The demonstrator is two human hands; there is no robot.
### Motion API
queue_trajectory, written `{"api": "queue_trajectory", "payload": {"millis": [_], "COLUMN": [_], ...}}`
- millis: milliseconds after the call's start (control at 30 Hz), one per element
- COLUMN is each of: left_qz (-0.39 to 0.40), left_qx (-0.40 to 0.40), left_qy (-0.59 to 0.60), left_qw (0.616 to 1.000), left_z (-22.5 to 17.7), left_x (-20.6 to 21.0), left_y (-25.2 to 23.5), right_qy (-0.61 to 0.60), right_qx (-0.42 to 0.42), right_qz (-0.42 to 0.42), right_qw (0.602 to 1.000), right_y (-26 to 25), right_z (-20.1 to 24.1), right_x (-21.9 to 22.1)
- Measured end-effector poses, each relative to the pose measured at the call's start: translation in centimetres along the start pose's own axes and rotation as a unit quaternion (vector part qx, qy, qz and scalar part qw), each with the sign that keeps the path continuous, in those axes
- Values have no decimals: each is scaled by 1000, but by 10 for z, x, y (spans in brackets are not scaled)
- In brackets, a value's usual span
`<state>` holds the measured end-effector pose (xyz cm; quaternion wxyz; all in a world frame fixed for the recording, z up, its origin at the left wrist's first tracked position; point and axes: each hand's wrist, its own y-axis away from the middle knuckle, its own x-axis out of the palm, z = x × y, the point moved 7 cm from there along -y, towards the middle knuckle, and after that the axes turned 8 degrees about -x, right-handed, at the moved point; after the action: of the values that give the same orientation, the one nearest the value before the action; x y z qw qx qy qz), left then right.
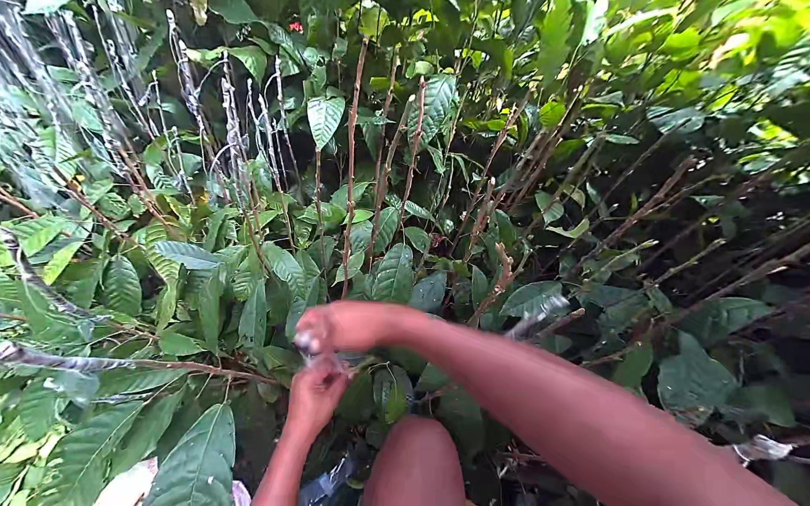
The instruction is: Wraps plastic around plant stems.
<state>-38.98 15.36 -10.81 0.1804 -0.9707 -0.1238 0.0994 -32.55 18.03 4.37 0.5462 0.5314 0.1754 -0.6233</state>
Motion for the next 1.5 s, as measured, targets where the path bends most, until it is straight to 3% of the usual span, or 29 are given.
{"api": "queue_trajectory", "payload": {"millis": [100, 233, 333, 400, 467, 567, 667, 733, 800, 867, 967, 1067, 1233, 1500], "left_qz": [-95, -174, -114, -73, -84, -140, -163, -128, -37, 4, -12, -24, -24, 8], "left_qx": [-18, -65, -51, -29, -40, -87, -108, -96, -29, 52, 8, -55, -53, -39], "left_qy": [109, 186, 178, 172, 184, 190, 123, 47, -56, -76, 9, 30, 30, 33], "left_qw": [989, 965, 976, 982, 979, 968, 973, 986, 997, 996, 1000, 998, 998, 999], "left_z": [9, 16, 11, 10, 11, 9, 5, 1, -5, -8, -9, -12, -11, -15], "left_x": [-32, -38, -21, -10, -15, -29, -32, -25, -12, -5, -21, -23, -21, -3], "left_y": [-1, -8, -7, -5, -7, -13, -16, -15, -8, -4, -8, -14, -20, -12], "right_qy": [118, 76, 15, 58, 132, 104, 62, -3, -73, 14, 152, 77, -109, -101], "right_qx": [124, 158, 160, 134, 144, 142, 40, -22, -29, 69, 172, 144, 121, 116], "right_qz": [34, 3, -87, -124, -108, -59, -41, -45, -78, -53, -4, -16, 4, -5], "right_qw": [985, 985, 983, 981, 975, 983, 996, 999, 994, 996, 973, 986, 987, 988], "right_y": [7, 10, 14, 13, 13, 21, 27, 25, 19, 20, 34, 45, 63, 71], "right_z": [-53, -51, -51, -54, -56, -28, 41, 64, 39, -21, -51, -39, -54, -75], "right_x": [14, 25, 4, 1, 17, 34, 42, 28, -5, -20, 7, 22, 30, 57]}}
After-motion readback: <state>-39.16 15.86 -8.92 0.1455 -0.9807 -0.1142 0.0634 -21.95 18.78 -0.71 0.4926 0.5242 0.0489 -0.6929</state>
